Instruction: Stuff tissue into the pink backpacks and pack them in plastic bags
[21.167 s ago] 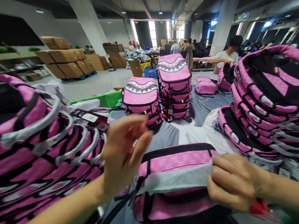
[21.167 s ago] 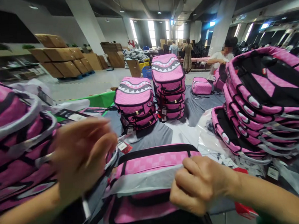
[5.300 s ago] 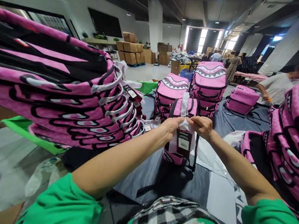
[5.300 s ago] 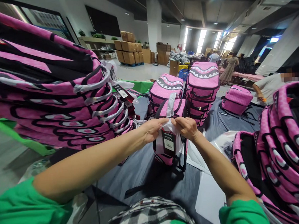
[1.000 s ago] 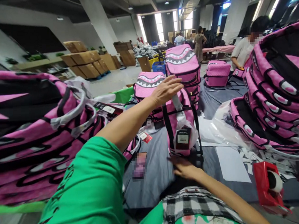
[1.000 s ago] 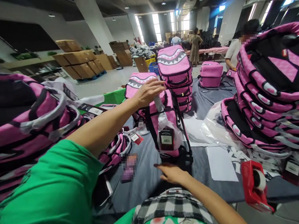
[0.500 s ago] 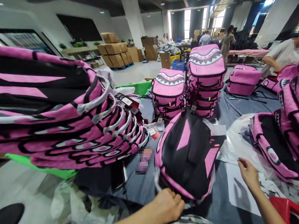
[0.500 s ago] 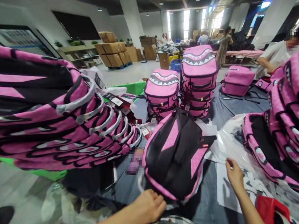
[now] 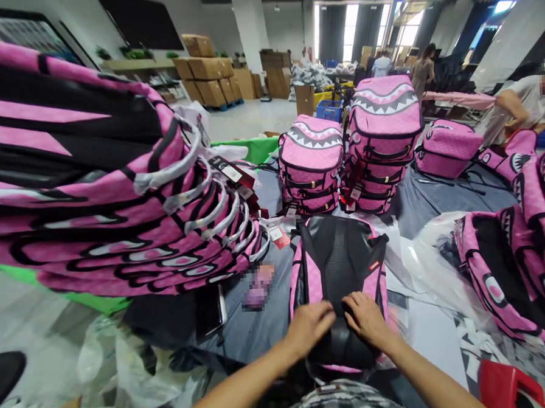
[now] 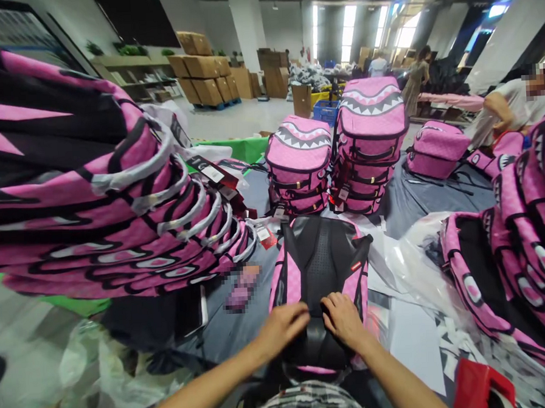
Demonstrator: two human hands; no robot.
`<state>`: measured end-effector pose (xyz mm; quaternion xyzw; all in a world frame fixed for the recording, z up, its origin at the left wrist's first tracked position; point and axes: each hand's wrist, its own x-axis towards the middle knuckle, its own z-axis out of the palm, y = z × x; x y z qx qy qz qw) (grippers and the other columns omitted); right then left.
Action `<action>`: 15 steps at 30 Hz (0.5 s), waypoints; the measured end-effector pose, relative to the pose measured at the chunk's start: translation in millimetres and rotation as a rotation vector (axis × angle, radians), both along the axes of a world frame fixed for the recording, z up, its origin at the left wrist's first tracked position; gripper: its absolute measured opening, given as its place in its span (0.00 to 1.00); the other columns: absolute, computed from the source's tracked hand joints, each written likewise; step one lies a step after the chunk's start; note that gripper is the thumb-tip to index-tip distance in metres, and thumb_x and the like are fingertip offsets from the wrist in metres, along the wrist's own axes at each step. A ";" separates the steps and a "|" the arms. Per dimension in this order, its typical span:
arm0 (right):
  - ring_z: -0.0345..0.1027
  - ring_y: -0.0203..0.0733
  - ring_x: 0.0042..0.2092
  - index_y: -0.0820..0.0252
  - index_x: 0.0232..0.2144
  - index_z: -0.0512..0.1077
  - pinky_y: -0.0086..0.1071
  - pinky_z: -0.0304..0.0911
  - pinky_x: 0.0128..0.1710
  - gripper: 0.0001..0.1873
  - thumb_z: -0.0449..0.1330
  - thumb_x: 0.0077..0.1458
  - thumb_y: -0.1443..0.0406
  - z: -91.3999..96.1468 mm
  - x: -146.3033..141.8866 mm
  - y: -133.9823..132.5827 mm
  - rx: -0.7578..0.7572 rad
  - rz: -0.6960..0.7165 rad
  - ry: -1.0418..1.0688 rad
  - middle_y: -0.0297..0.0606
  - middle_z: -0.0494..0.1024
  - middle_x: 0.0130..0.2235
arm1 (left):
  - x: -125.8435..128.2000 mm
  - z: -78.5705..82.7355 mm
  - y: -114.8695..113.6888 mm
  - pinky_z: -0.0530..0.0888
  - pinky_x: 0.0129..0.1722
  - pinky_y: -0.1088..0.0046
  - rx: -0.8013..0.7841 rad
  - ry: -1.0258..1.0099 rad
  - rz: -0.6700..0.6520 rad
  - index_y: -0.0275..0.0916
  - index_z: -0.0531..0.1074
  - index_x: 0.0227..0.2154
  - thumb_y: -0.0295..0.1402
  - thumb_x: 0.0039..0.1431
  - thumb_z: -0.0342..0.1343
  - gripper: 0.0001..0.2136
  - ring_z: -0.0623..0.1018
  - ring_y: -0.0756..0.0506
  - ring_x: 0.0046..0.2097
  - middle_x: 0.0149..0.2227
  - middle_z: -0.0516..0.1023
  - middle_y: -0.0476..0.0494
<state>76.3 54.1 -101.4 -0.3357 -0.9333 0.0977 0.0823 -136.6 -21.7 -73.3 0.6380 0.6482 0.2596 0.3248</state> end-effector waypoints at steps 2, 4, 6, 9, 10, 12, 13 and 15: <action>0.69 0.50 0.45 0.60 0.48 0.71 0.42 0.64 0.45 0.15 0.57 0.58 0.68 -4.9 -2.2 -1.2 0.000 -0.034 0.002 0.45 0.75 0.43 | -28.1 20.5 49.8 0.72 0.46 0.70 0.010 0.060 0.267 0.41 0.75 0.44 0.35 0.67 0.49 0.11 0.80 0.43 0.42 0.41 0.81 0.42; 0.70 0.50 0.45 0.60 0.48 0.71 0.43 0.64 0.47 0.16 0.58 0.57 0.67 -9.2 -8.9 -1.8 -0.033 -0.059 0.010 0.45 0.76 0.43 | -50.7 32.3 106.2 0.71 0.52 0.66 0.006 0.106 0.434 0.37 0.70 0.53 0.37 0.66 0.52 0.16 0.78 0.39 0.53 0.51 0.77 0.34; 0.72 0.51 0.45 0.59 0.51 0.69 0.46 0.64 0.50 0.19 0.59 0.56 0.65 -17.5 -16.4 -4.5 -0.060 -0.075 0.030 0.45 0.78 0.45 | -64.4 37.2 159.7 0.70 0.55 0.60 -0.025 0.123 0.560 0.32 0.65 0.57 0.41 0.62 0.58 0.25 0.73 0.32 0.60 0.58 0.70 0.25; 0.74 0.52 0.46 0.55 0.54 0.67 0.49 0.64 0.54 0.23 0.58 0.55 0.65 -36.6 -18.2 -11.1 -0.034 -0.100 0.090 0.44 0.79 0.46 | -73.9 39.1 220.6 0.69 0.56 0.52 -0.095 0.086 0.658 0.27 0.66 0.56 0.42 0.56 0.65 0.30 0.70 0.26 0.61 0.59 0.68 0.17; 0.74 0.52 0.46 0.54 0.55 0.67 0.48 0.65 0.53 0.24 0.58 0.55 0.65 -41.4 -15.4 -12.5 -0.025 -0.103 0.111 0.44 0.79 0.47 | -77.5 39.5 234.6 0.69 0.56 0.51 -0.116 0.060 0.663 0.27 0.68 0.54 0.40 0.56 0.66 0.28 0.71 0.26 0.61 0.57 0.69 0.19; 0.74 0.53 0.47 0.53 0.57 0.66 0.47 0.66 0.52 0.26 0.58 0.54 0.65 -41.8 -7.7 -10.3 -0.040 -0.085 0.134 0.45 0.79 0.48 | -90.3 39.8 253.7 0.70 0.57 0.51 -0.147 -0.001 0.655 0.31 0.72 0.50 0.37 0.57 0.66 0.21 0.73 0.32 0.59 0.56 0.73 0.27; 0.75 0.53 0.46 0.54 0.57 0.67 0.46 0.67 0.50 0.27 0.59 0.53 0.65 -36.1 -4.7 -5.4 -0.075 -0.069 0.128 0.45 0.80 0.47 | -100.0 39.5 259.0 0.70 0.57 0.51 -0.158 -0.035 0.654 0.33 0.73 0.49 0.37 0.60 0.64 0.18 0.74 0.35 0.58 0.55 0.75 0.32; 0.76 0.49 0.41 0.55 0.51 0.71 0.39 0.69 0.43 0.20 0.58 0.54 0.66 -13.7 -5.4 14.9 -0.183 -0.025 0.079 0.41 0.81 0.41 | -124.3 37.1 261.9 0.73 0.55 0.54 -0.184 -0.108 0.665 0.36 0.74 0.49 0.38 0.63 0.61 0.15 0.76 0.40 0.55 0.53 0.76 0.39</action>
